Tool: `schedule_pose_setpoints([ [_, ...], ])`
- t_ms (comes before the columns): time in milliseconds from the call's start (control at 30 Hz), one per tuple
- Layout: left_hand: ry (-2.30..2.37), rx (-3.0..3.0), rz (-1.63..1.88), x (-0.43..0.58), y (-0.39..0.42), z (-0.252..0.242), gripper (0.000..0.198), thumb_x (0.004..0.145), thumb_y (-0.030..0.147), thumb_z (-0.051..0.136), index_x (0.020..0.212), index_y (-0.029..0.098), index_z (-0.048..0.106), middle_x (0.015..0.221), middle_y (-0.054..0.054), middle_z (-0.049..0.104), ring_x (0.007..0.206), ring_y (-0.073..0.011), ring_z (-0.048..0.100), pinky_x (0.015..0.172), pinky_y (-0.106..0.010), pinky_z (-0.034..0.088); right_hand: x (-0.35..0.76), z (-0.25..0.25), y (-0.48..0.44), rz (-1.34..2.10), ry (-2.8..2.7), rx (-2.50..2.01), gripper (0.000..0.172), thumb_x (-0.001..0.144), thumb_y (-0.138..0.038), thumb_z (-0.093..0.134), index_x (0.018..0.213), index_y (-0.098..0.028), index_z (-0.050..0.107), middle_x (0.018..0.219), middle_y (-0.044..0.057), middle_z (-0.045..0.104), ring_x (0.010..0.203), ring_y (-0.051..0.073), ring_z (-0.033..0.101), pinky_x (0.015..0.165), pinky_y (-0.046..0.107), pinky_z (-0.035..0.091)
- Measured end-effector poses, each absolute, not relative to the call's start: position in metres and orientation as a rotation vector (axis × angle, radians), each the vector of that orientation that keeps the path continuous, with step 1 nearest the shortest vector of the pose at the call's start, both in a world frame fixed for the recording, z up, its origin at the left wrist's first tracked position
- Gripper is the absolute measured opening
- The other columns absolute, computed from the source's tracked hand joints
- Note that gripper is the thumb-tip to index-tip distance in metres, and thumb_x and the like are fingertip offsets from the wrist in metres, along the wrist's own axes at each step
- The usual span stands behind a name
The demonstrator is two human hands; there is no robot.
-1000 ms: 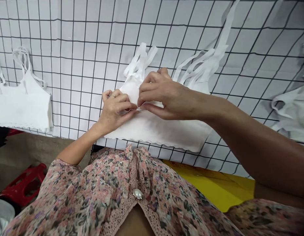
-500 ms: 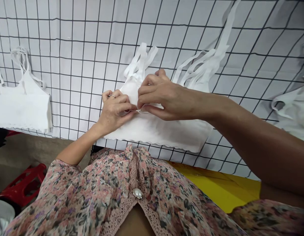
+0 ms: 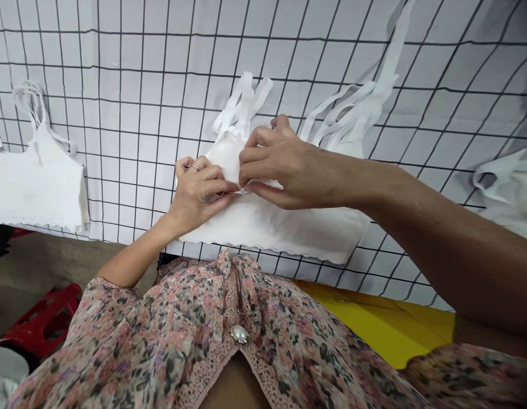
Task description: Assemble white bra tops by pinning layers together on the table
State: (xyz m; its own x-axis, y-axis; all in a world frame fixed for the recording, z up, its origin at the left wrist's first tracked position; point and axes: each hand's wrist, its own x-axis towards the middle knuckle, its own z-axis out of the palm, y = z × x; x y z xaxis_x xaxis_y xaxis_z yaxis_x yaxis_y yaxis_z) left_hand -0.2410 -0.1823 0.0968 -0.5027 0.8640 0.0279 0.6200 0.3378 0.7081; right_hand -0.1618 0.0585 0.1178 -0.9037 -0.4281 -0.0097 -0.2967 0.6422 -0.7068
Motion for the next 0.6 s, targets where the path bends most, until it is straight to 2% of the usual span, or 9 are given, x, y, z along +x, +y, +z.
schedule_pose_setpoints([
  [100, 2.246, 1.341, 0.946, -0.242, -0.183, 0.096, 0.017, 0.106, 0.047, 0.073, 0.099, 0.037, 0.085, 0.079, 0.002, 0.068, 0.093, -0.0213, 0.056, 0.11, -0.048, 0.031, -0.163, 0.119, 0.058, -1.127, 2.678, -0.6, 0.038, 0.112, -0.041, 0.052, 0.079, -0.026, 0.065, 0.076, 0.005, 0.059, 0.1, 0.027, 0.055, 0.12, 0.067, 0.04],
  [333, 2.237, 1.44, 1.041, -0.242, -0.185, 0.088, 0.029, 0.111, 0.053, 0.063, 0.097, 0.033, 0.079, 0.08, 0.002, 0.068, 0.091, -0.0211, 0.055, 0.107, -0.049, 0.033, -0.169, 0.127, 0.053, -1.102, 2.689, -0.635, 0.029, 0.109, -0.032, 0.052, 0.086, -0.025, 0.07, 0.084, 0.005, 0.063, 0.104, 0.026, 0.055, 0.108, 0.059, 0.046],
  [433, 2.251, 1.423, 1.047, -0.241, -0.184, 0.089, 0.027, 0.11, 0.053, 0.064, 0.098, 0.034, 0.079, 0.081, 0.002, 0.068, 0.09, -0.0212, 0.055, 0.106, -0.05, 0.033, -0.169, 0.128, 0.054, -1.102, 2.723, -0.639, 0.028, 0.107, -0.029, 0.051, 0.085, -0.025, 0.069, 0.083, 0.005, 0.063, 0.103, 0.026, 0.056, 0.104, 0.058, 0.046],
  [600, 2.265, 1.349, 0.981, -0.239, -0.183, 0.096, 0.017, 0.105, 0.044, 0.073, 0.097, 0.032, 0.082, 0.08, 0.003, 0.068, 0.093, -0.0205, 0.058, 0.109, -0.047, 0.033, -0.162, 0.124, 0.059, -1.095, 2.736, -0.593, 0.033, 0.107, -0.026, 0.053, 0.076, -0.024, 0.063, 0.075, 0.004, 0.057, 0.101, 0.026, 0.056, 0.115, 0.064, 0.04],
])
